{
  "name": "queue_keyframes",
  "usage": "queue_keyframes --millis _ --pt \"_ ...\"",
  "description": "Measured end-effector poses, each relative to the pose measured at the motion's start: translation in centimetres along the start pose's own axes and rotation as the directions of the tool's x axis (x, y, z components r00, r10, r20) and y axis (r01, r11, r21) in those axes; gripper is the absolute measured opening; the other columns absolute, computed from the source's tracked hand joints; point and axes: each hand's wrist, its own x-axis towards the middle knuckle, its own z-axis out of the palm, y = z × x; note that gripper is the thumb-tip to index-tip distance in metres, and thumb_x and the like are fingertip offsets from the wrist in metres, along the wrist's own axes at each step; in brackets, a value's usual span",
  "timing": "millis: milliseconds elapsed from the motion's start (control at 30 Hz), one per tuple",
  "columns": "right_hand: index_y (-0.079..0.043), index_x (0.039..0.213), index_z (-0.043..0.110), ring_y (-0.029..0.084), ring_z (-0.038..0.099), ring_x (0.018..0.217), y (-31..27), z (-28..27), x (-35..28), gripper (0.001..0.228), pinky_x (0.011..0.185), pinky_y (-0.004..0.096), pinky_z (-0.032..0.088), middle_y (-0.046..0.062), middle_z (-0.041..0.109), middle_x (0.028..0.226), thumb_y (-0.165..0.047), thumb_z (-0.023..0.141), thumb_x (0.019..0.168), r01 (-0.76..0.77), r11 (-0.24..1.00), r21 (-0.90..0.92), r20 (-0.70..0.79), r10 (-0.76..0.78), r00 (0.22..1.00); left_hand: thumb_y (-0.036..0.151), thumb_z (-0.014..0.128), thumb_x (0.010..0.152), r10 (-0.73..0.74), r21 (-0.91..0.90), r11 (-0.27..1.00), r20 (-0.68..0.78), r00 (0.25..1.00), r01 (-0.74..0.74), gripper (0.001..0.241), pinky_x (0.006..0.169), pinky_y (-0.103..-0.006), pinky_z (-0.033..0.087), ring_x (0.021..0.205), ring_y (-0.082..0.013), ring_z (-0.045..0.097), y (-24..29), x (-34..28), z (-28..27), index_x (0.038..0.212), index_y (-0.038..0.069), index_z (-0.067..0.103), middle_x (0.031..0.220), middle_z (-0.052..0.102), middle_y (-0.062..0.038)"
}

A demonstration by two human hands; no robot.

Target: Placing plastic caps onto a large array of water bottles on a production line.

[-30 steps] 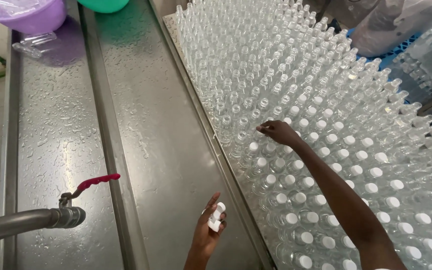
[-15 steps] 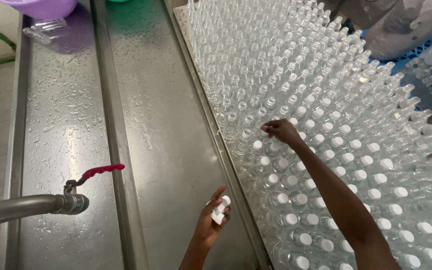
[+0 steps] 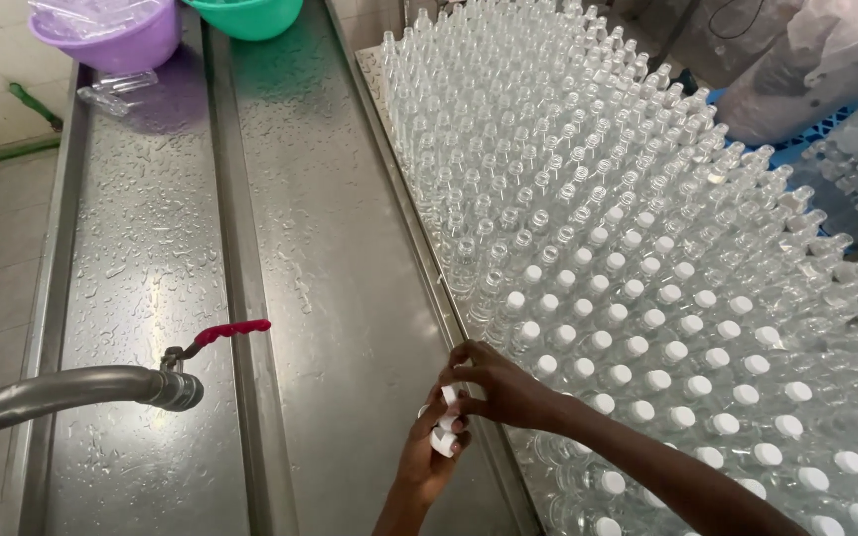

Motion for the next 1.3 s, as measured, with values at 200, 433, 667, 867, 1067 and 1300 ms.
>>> queue_keyframes --millis 200,433,667,867,1067,1300 --pt "-0.013 0.124 0.079 0.025 0.072 0.119 0.9 -0.6 -0.7 0.031 0.1 0.04 0.059 0.008 0.068 0.13 -0.026 0.084 0.095 -0.098 0.971 0.219 -0.044 0.111 0.993 0.017 0.07 0.098 -0.018 0.044 0.999 -0.006 1.0 0.018 0.05 0.044 -0.0275 0.043 0.066 -0.0171 0.057 -1.0 0.4 -1.0 0.146 0.01 0.058 0.126 0.066 -0.01" --pt "-0.016 0.146 0.068 0.024 0.08 0.088 10.1 -8.8 -0.2 0.053 0.083 0.038 0.073 0.014 0.08 0.108 -0.021 0.082 0.095 -0.449 0.893 0.043 -0.236 0.445 0.864 0.02 0.071 0.098 -0.068 0.08 0.994 -0.048 0.997 0.072 0.07 0.048 -0.0276 0.045 0.068 -0.0135 0.057 0.0 -1.1 -4.1 0.165 0.014 0.051 0.114 0.067 -0.012" --pt "-0.014 0.121 0.081 0.024 0.066 0.08 24.0 -14.7 0.6 0.041 0.068 0.039 0.046 0.006 0.073 0.095 -0.048 0.079 0.098 -0.616 0.737 -0.276 -0.401 0.494 0.771 0.017 0.069 0.098 0.001 0.032 0.999 -0.161 0.987 0.004 0.067 0.044 -0.0283 0.041 0.067 -0.0154 0.055 0.3 -0.8 -10.0 0.162 0.014 0.053 0.109 0.065 -0.011" --pt "-0.018 0.134 0.075 0.031 0.074 0.111 25.0 -14.7 2.6 0.047 0.108 0.051 0.035 0.007 0.083 0.115 -0.052 0.07 0.102 -0.648 0.618 -0.445 -0.259 0.604 0.754 0.014 0.071 0.096 0.013 -0.015 1.0 -0.197 0.98 -0.017 0.065 0.041 -0.0304 0.044 0.064 -0.0167 0.058 0.7 0.4 -12.4 0.159 0.016 0.055 0.108 0.065 -0.011" --pt "-0.017 0.139 0.075 0.027 0.082 0.1 27.4 -16.5 2.3 0.055 0.085 0.041 0.053 0.011 0.085 0.111 -0.056 0.051 0.109 -0.691 0.699 -0.183 -0.077 0.691 0.719 0.017 0.068 0.099 -0.011 0.002 1.0 -0.215 0.977 0.012 0.066 0.046 -0.0304 0.045 0.068 -0.0165 0.056 1.4 -0.1 -10.3 0.163 0.014 0.052 0.109 0.064 -0.011" --pt "-0.007 0.134 0.08 0.028 0.076 0.091 26.1 -16.2 2.3 0.04 0.088 0.043 0.055 0.019 0.083 0.105 -0.034 0.069 0.105 -0.717 0.672 0.185 -0.086 0.738 0.67 0.018 0.07 0.099 -0.059 0.029 0.997 -0.216 0.975 0.066 0.067 0.047 -0.0301 0.046 0.069 -0.0156 0.057 1.2 0.9 -8.3 0.164 0.013 0.052 0.109 0.069 -0.01"
